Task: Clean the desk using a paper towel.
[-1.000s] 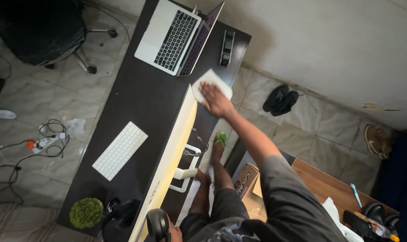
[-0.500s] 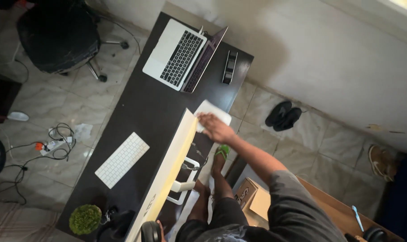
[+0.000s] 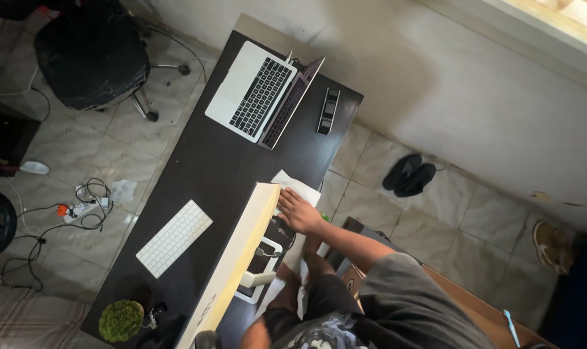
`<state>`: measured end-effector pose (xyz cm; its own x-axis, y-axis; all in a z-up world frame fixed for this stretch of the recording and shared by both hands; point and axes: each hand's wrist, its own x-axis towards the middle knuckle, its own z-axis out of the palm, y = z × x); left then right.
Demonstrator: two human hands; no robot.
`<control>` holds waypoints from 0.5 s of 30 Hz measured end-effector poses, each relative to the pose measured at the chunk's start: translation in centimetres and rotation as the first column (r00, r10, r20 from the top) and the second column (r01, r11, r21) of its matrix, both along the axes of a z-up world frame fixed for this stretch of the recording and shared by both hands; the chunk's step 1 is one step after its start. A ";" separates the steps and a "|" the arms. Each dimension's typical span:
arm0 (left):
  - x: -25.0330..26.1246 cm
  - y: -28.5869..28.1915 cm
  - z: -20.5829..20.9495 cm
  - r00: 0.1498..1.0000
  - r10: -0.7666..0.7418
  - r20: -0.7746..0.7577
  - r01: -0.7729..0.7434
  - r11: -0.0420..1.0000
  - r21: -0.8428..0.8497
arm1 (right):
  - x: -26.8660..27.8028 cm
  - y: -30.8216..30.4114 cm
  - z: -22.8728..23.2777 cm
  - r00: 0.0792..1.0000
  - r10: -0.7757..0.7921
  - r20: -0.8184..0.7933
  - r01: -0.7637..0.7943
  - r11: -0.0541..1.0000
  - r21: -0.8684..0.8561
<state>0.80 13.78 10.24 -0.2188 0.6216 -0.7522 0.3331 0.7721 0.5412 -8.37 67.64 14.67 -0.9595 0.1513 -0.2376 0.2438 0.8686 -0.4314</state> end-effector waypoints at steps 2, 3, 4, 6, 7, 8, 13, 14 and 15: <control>-4.6 11.4 3.9 0.998 -0.037 0.044 0.038 0.999 -0.001 | 1.1 2.4 0.2 1.000 0.024 -0.003 -0.024 1.000 -0.010; -6.2 18.1 8.4 0.996 -0.054 0.066 0.054 0.999 0.002 | 1.2 4.4 0.4 0.996 -0.033 -0.087 0.032 0.999 -0.021; -7.0 23.5 14.3 0.993 -0.072 0.091 0.073 0.997 0.000 | 1.5 6.0 0.6 0.982 -0.094 -0.166 0.089 0.995 -0.041; -7.4 29.2 17.3 0.996 -0.085 0.035 0.077 0.977 0.198 | 0.9 7.5 -0.5 0.965 -0.173 -0.196 0.182 0.983 0.026; -7.5 32.0 18.8 0.997 -0.080 -0.022 0.083 0.917 0.389 | 0.9 8.2 -1.1 0.942 -0.243 -0.232 0.270 0.958 0.093; -8.5 36.1 20.7 0.997 -0.079 -0.018 0.080 0.916 0.393 | 0.4 7.5 -1.7 0.943 -0.241 -0.229 0.268 0.958 0.097; -12.2 52.5 23.8 0.956 0.250 -0.153 -0.068 0.697 0.714 | 2.3 2.4 -3.1 0.891 -0.277 -0.360 0.250 0.961 -0.119; -12.3 54.7 20.2 0.955 0.255 -0.153 -0.072 0.696 0.715 | 3.0 2.0 -3.1 0.893 -0.271 -0.360 0.245 0.962 -0.118; -12.4 57.0 16.6 0.902 0.357 -0.242 -0.044 0.634 0.772 | 3.7 1.7 -3.0 0.914 -0.096 -0.394 0.096 0.995 -0.020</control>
<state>-11.64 70.75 26.81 -0.5477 0.8317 0.0907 0.4986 0.2374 0.8337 -4.67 69.32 11.65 -0.9560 0.2478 0.1572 0.1364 0.8496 -0.5096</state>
